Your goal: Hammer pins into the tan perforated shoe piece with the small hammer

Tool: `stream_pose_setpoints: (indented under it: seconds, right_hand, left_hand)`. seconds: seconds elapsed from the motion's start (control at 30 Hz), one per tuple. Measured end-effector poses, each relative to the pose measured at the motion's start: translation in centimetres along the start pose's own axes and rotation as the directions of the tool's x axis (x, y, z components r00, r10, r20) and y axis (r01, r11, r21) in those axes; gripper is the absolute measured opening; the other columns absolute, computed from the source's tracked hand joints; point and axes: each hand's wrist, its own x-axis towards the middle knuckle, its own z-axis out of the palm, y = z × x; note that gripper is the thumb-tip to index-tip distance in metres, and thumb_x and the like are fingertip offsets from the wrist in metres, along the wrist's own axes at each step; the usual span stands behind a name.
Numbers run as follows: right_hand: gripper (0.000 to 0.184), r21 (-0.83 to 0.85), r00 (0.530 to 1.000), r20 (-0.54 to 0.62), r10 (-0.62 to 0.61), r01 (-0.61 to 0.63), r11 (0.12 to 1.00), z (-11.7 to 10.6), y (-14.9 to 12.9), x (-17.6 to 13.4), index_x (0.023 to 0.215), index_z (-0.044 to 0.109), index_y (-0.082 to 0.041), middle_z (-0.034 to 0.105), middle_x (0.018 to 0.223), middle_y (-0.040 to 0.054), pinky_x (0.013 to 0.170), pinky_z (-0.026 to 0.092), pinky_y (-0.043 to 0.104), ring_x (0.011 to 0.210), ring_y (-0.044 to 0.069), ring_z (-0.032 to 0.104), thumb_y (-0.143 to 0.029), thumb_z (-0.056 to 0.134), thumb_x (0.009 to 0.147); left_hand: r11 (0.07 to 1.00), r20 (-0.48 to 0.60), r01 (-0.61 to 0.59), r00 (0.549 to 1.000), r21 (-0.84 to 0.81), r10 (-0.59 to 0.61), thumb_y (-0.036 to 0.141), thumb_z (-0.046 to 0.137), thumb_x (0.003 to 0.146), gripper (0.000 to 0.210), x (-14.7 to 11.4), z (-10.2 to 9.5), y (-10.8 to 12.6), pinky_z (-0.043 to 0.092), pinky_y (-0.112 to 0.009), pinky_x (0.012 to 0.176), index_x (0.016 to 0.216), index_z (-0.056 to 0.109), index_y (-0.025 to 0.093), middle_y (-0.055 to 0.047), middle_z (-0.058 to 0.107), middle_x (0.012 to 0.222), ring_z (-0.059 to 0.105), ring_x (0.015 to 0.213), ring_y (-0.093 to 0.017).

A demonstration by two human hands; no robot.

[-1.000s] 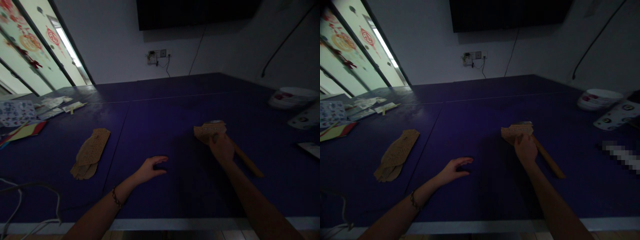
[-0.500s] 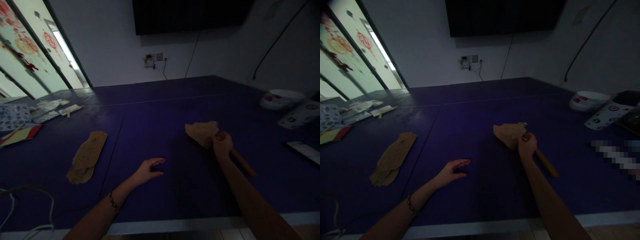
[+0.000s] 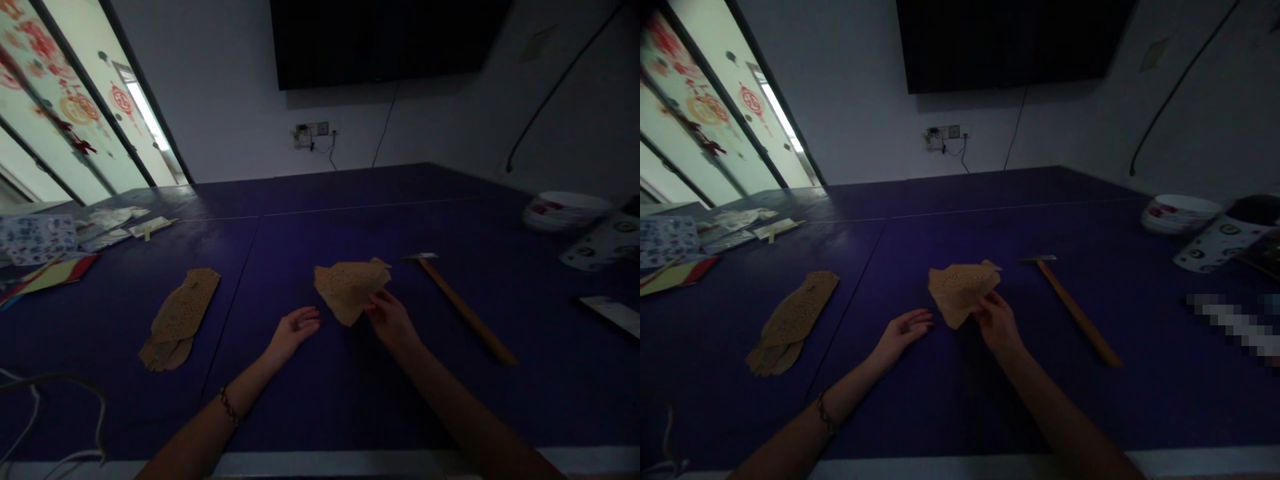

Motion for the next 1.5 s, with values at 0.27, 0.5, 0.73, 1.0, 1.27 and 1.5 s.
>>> stream_pose_setpoints:
  seconds: [0.27, 0.5, 0.73, 1.0, 1.27, 1.5]
  right_hand:
    - [0.026, 0.196, 0.955, 0.217, 0.203, -0.246, 0.949, 6.7, 0.6, -4.2, 0.083, 0.057, -0.022, 0.06, 0.085, 0.0019, 0.046, 0.045, 0.02, 0.068, 0.013, 0.057, -0.025, 0.067, 0.06]
    - [0.05, -0.417, 0.955, -0.031, -0.296, 0.256, 0.872, 4.5, 0.1, -3.6, 0.111, 0.046, -0.018, 0.047, 0.108, 0.0107, 0.06, 0.05, 0.034, 0.075, 0.017, 0.054, -0.033, 0.063, 0.067]
    - [0.011, -0.65, 0.716, 0.297, -0.632, 0.636, 0.415, 4.0, -0.3, -3.6, 0.086, 0.06, -0.022, 0.049, 0.095, 0.0063, 0.077, 0.047, 0.038, 0.088, 0.019, 0.051, -0.022, 0.054, 0.077]
    - [0.008, -0.674, 0.723, 0.286, -0.629, 0.618, 0.403, 3.9, -0.2, -3.6, 0.08, 0.059, -0.02, 0.053, 0.083, 0.0043, 0.072, 0.047, 0.034, 0.08, 0.018, 0.053, -0.019, 0.051, 0.079]
    - [0.01, -0.69, 0.74, 0.346, -0.577, 0.617, 0.377, 4.1, -0.2, -3.4, 0.074, 0.053, -0.018, 0.051, 0.081, 0.0064, 0.072, 0.045, 0.035, 0.08, 0.019, 0.051, -0.016, 0.046, 0.08]
    - [0.011, -0.724, 0.7, 0.438, -0.564, 0.647, 0.239, 4.3, 0.4, -3.6, 0.077, 0.049, -0.017, 0.054, 0.078, 0.0091, 0.07, 0.044, 0.038, 0.077, 0.021, 0.05, -0.014, 0.04, 0.083]
  left_hand:
    - [0.944, -0.349, -0.091, 0.937, -0.318, -0.027, 0.032, 0.068, 0.063, 0.034, 0.4, 0.5, 2.0, 0.049, -0.031, 0.077, 0.09, 0.06, 0.012, -0.011, 0.066, 0.096, 0.062, 0.087, -0.022]
    - [0.919, -0.328, -0.106, 0.944, -0.38, -0.026, 0.026, 0.074, 0.054, 0.031, -0.3, 0.5, 1.0, 0.044, -0.032, 0.086, 0.08, 0.065, 0.01, -0.012, 0.068, 0.091, 0.061, 0.091, -0.024]
    - [0.914, -0.287, -0.029, 0.953, -0.404, -0.096, 0.025, 0.073, 0.055, 0.028, -0.7, 1.0, 0.8, 0.043, -0.034, 0.087, 0.078, 0.066, 0.009, -0.013, 0.068, 0.089, 0.061, 0.09, -0.025]
    - [0.925, -0.267, -0.004, 0.958, -0.379, -0.106, 0.017, 0.073, 0.051, 0.031, -0.8, 0.9, 0.7, 0.047, -0.033, 0.08, 0.08, 0.066, 0.01, -0.01, 0.069, 0.083, 0.064, 0.081, -0.023]
    - [0.96, -0.328, -0.079, 0.945, -0.269, -0.014, 0.023, 0.075, 0.051, 0.042, -0.8, 1.3, 0.1, 0.047, -0.034, 0.081, 0.09, 0.064, 0.011, -0.011, 0.067, 0.094, 0.063, 0.085, -0.023]
    - [0.985, -0.417, -0.127, 0.906, -0.117, 0.067, 0.029, 0.074, 0.052, 0.037, -0.5, 1.0, -0.3, 0.048, -0.036, 0.081, 0.084, 0.066, 0.011, -0.011, 0.068, 0.091, 0.063, 0.083, -0.024]
